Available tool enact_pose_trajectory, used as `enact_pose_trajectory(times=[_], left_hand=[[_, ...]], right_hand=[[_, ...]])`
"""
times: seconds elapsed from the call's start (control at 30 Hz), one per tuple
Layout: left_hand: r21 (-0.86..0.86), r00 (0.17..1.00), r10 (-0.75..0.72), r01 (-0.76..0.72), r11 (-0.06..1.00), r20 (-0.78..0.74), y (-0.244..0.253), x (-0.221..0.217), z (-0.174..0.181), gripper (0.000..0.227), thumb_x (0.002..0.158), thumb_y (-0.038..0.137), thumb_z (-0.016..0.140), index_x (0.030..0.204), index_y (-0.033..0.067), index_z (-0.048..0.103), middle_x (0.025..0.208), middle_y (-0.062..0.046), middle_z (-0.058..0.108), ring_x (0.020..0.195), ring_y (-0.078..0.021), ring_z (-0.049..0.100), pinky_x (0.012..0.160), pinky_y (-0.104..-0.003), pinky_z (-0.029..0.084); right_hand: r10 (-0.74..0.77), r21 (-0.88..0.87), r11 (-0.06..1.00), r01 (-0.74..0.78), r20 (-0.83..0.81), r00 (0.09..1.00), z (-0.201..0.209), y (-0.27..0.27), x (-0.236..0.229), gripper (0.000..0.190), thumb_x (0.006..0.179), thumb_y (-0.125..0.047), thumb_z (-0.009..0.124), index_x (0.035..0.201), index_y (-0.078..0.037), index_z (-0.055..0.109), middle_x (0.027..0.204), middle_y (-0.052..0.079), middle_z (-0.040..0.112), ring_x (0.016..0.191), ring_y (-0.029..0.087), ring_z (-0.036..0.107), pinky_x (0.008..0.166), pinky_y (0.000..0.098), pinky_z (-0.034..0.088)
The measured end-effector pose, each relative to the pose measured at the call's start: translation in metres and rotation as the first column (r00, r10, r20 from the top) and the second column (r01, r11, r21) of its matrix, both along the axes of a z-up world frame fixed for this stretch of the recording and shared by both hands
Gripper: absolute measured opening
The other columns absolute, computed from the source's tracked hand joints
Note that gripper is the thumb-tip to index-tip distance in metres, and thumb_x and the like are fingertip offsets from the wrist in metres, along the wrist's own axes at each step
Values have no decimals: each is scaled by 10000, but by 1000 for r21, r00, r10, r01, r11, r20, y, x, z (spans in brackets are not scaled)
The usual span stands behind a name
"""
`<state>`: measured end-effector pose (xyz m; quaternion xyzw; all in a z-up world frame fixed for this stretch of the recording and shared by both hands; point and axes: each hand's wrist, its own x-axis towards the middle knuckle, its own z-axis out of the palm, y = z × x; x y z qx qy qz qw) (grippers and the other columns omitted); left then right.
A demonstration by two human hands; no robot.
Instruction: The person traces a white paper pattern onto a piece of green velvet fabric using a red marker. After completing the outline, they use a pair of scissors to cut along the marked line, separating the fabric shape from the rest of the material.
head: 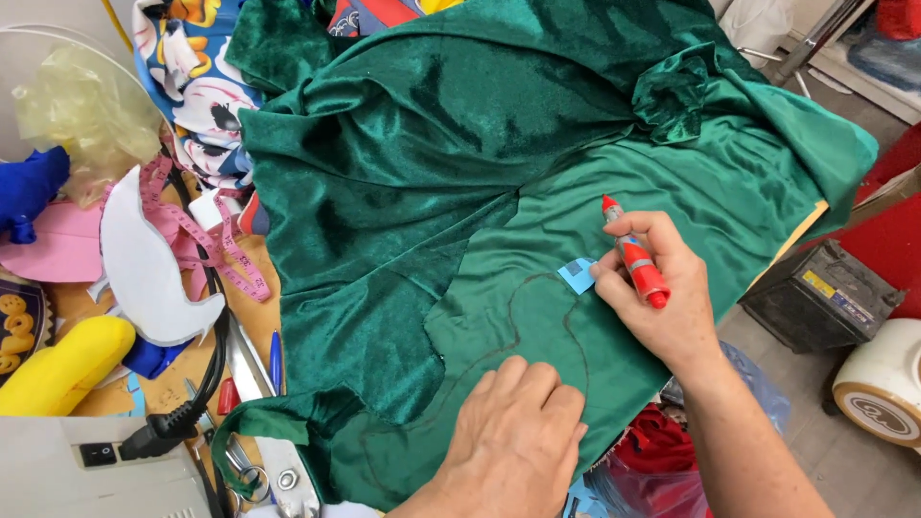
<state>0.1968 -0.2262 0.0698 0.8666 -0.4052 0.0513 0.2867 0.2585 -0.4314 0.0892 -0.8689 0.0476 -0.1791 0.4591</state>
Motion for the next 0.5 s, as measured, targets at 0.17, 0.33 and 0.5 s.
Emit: enact_pose_trajectory(times=[0.17,0.33,0.5], left_hand=[[-8,997,32,-31,999,71,-2,-2,-8,238,823,157,792,804,69,571,832,-104,490,774,-351,478,559,-486,400],[11,997,21,-22,1000,72,-2,-3,-10,301,720,176,855,819,77,589,834,-106,502,766,-354,472,536,-482,380],[5,999,11,-11,1000,53,-2,-4,-10,299,728,172,849,818,71,582,834,-110,484,766,-354,459,533,-482,373]], right_hand=[[6,-43,999,-7,-8,1000,2,3,-2,388,822,-41,701,1168,-164,574,722,-66,670,640,77,550,772,241,468],[-16,-87,996,13,-30,999,1,3,-2,406,829,-67,718,1190,-186,574,774,-67,699,667,91,587,798,255,479],[-40,-118,992,34,-47,998,-2,2,-2,423,818,-81,727,1191,-200,566,788,-86,710,649,100,584,790,262,472]])
